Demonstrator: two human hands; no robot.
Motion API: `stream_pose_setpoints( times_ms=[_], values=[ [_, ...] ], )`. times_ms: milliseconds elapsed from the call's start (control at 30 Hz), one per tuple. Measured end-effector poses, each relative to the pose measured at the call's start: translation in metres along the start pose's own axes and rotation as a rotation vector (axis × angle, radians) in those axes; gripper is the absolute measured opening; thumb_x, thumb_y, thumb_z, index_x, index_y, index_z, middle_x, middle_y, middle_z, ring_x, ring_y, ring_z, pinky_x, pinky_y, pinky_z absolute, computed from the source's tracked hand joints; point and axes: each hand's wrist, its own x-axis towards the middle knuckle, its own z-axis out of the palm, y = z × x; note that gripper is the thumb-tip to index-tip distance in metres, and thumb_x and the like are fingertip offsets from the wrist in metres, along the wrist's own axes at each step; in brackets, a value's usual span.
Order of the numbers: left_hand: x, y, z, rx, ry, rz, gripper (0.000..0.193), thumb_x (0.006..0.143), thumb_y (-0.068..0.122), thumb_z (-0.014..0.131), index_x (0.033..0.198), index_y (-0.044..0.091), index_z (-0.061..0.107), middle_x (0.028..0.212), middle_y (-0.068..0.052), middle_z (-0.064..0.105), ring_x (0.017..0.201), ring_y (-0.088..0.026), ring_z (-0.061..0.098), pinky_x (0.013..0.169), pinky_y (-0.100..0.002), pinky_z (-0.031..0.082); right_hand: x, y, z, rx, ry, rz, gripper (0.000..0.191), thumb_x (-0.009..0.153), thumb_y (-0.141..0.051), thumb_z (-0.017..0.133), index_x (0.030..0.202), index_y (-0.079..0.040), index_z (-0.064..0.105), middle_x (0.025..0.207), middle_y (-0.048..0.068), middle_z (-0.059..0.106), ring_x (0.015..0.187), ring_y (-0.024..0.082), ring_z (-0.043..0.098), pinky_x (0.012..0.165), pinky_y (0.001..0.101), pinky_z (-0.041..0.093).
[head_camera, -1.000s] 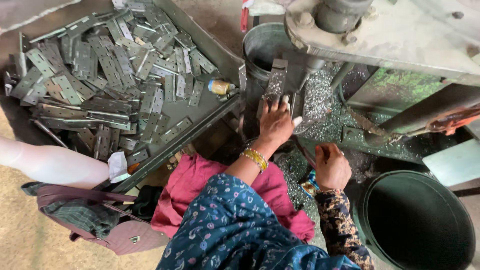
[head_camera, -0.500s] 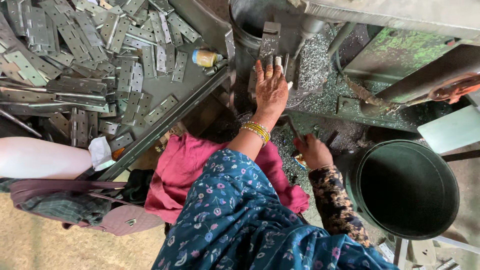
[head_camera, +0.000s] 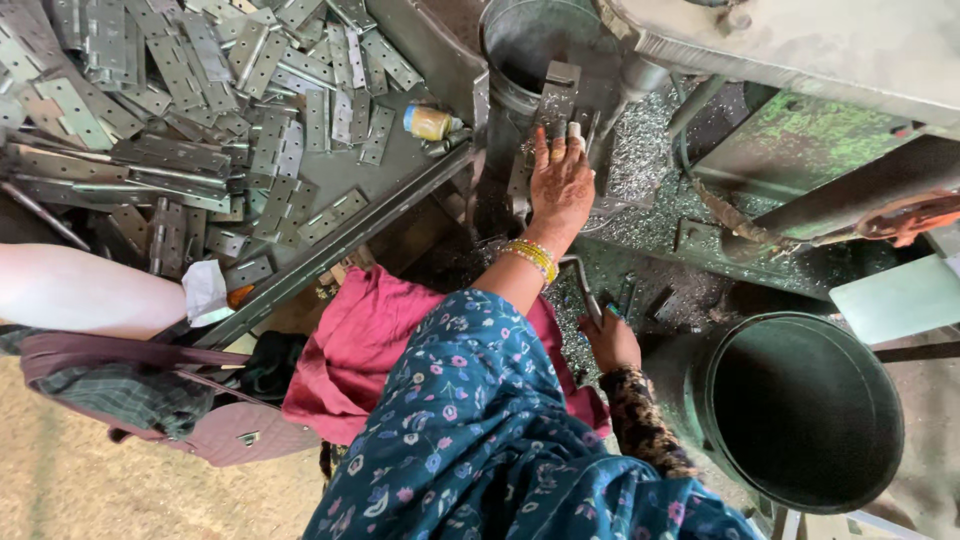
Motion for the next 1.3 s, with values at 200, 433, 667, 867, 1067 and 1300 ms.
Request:
stream_pose_setpoints(
  times_ms=[200, 433, 667, 867, 1067, 1300],
  values=[
    [0.013, -0.006, -0.007, 0.043, -0.042, -0.002, 0.032, 0.094, 0.017, 0.052, 0.116, 0.004, 0.073, 0.154, -0.012, 0.051, 0.145, -0.029, 0.042, 0.127, -0.055, 0.010, 0.016, 0.008, -0.013, 0.112, -0.123, -0.046, 0.043, 0.086, -0.048, 0.067, 0.103, -0.009, 0.072, 0.089, 0.023, 0.074, 0.089, 0.043, 0.074, 0.076, 0.0533, 0.055],
    [0.018, -0.001, -0.004, -0.015, -0.041, -0.068, 0.039, 0.102, 0.020, 0.049, 0.128, 0.001, 0.070, 0.152, -0.014, 0.052, 0.149, -0.029, 0.038, 0.131, -0.056, 0.006, 0.000, 0.002, 0.003, 0.090, -0.054, 0.047, 0.044, 0.089, -0.047, 0.071, 0.100, -0.005, 0.073, 0.090, 0.026, 0.072, 0.089, 0.045, 0.069, 0.077, 0.0528, 0.053],
    [0.033, 0.002, -0.012, 0.000, -0.065, -0.089, 0.039, 0.093, 0.019, 0.048, 0.123, 0.003, 0.069, 0.156, -0.012, 0.047, 0.147, -0.027, 0.034, 0.124, -0.055, 0.005, 0.020, 0.009, -0.023, -0.014, -0.137, -0.022, 0.048, 0.089, -0.053, 0.068, 0.100, -0.006, 0.074, 0.091, 0.023, 0.074, 0.092, 0.042, 0.073, 0.079, 0.0525, 0.054],
    [0.040, 0.010, -0.017, -0.012, -0.042, -0.157, 0.043, 0.098, 0.019, 0.046, 0.133, 0.003, 0.066, 0.153, -0.011, 0.051, 0.148, -0.026, 0.038, 0.128, -0.057, 0.003, 0.004, -0.011, -0.023, 0.095, -0.118, 0.058, 0.048, 0.087, -0.052, 0.068, 0.102, -0.006, 0.072, 0.086, 0.022, 0.075, 0.087, 0.041, 0.074, 0.077, 0.0513, 0.054],
    [0.033, 0.002, -0.027, -0.049, -0.097, -0.175, 0.042, 0.097, 0.022, 0.043, 0.130, 0.008, 0.065, 0.154, -0.013, 0.049, 0.149, -0.027, 0.036, 0.127, -0.056, 0.001, 0.018, -0.003, -0.034, -0.080, -0.122, -0.053, 0.054, 0.092, -0.054, 0.068, 0.098, -0.001, 0.072, 0.092, 0.029, 0.071, 0.095, 0.048, 0.069, 0.079, 0.0553, 0.052],
    [0.037, 0.015, -0.032, -0.008, -0.011, -0.135, 0.040, 0.099, 0.024, 0.048, 0.132, 0.010, 0.065, 0.151, -0.013, 0.052, 0.147, -0.027, 0.037, 0.127, -0.058, 0.004, 0.009, 0.012, 0.015, -0.058, -0.022, 0.014, 0.046, 0.089, -0.048, 0.068, 0.099, -0.003, 0.072, 0.098, 0.031, 0.069, 0.098, 0.052, 0.065, 0.082, 0.0582, 0.052]
  ],
)
